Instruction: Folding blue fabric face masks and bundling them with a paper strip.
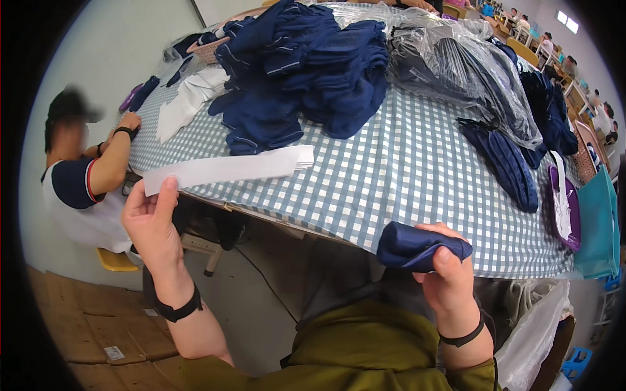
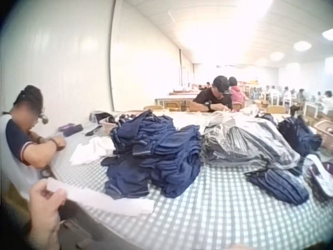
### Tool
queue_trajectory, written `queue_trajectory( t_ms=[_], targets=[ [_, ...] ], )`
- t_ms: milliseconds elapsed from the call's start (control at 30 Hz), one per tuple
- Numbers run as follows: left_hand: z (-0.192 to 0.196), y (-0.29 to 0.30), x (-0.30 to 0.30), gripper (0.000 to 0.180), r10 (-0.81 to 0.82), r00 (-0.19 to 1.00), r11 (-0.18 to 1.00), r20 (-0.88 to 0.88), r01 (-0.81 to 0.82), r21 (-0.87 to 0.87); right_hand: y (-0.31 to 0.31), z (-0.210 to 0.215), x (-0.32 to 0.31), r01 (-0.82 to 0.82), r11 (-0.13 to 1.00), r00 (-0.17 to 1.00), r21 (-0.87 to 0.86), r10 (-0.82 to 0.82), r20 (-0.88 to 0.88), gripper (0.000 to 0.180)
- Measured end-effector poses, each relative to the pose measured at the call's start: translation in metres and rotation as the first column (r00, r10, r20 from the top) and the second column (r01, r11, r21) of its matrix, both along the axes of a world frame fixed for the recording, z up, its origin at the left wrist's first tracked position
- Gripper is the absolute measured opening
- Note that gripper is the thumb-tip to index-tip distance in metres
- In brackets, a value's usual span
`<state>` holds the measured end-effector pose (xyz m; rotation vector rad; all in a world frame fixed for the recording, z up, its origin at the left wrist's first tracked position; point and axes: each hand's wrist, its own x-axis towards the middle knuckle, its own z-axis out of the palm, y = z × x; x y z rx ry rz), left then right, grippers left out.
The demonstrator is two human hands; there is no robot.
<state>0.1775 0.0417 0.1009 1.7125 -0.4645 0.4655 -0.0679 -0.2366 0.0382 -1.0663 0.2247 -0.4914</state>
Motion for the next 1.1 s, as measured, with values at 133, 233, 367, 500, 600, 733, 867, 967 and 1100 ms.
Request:
queue_trajectory(
  t_ms=[133,233,367,500,600,733,867,967,1100],
  targets=[
    [0.003,-0.016,-0.004,0.021,-0.169,0.985,0.929,0.038,0.172,-0.329,0.0,0.001,-0.006,-0.187,0.889,0.981,0.418,0.145,0.13,0.052],
    [0.019,-0.066,-0.029,0.022,-0.063,0.994,0.861,0.086,0.098,-0.499,0.0,0.004,-0.006,-0.159,0.939,0.985,0.305,0.129,0.117,0.053],
    [0.02,-0.086,-0.055,0.023,-0.239,0.964,0.859,0.116,0.266,-0.438,0.003,0.011,-0.006,0.119,0.951,0.993,-0.286,-0.111,0.044,0.049],
    [0.014,-0.111,-0.09,0.024,-0.416,0.906,0.827,-0.079,0.341,-0.447,0.006,0.01,-0.006,0.186,0.888,0.982,-0.421,-0.187,0.04,0.049],
    [-0.001,-0.11,-0.102,0.021,-0.563,0.824,0.8,-0.061,0.525,-0.291,0.005,0.007,-0.013,0.176,0.922,0.984,-0.345,-0.176,0.032,0.048],
    [-0.017,-0.127,-0.12,0.023,-0.598,0.796,0.785,-0.098,0.556,-0.272,0.008,0.011,-0.019,0.15,0.987,0.985,-0.055,-0.144,0.093,0.05],
    [-0.019,-0.135,-0.134,0.026,-0.619,0.76,0.777,-0.198,0.558,-0.292,0.007,0.01,-0.023,0.143,0.988,0.986,-0.063,-0.137,0.091,0.049],
    [-0.018,-0.138,-0.145,0.02,-0.568,0.722,0.823,-0.395,0.493,-0.283,0.005,0.01,-0.026,0.102,0.989,0.993,-0.109,-0.094,0.073,0.048],
    [-0.033,-0.145,-0.15,0.021,-0.582,0.735,0.812,-0.349,0.5,-0.301,0.003,0.002,-0.029,0.133,0.979,0.984,-0.153,-0.112,0.135,0.049]
  ],
)
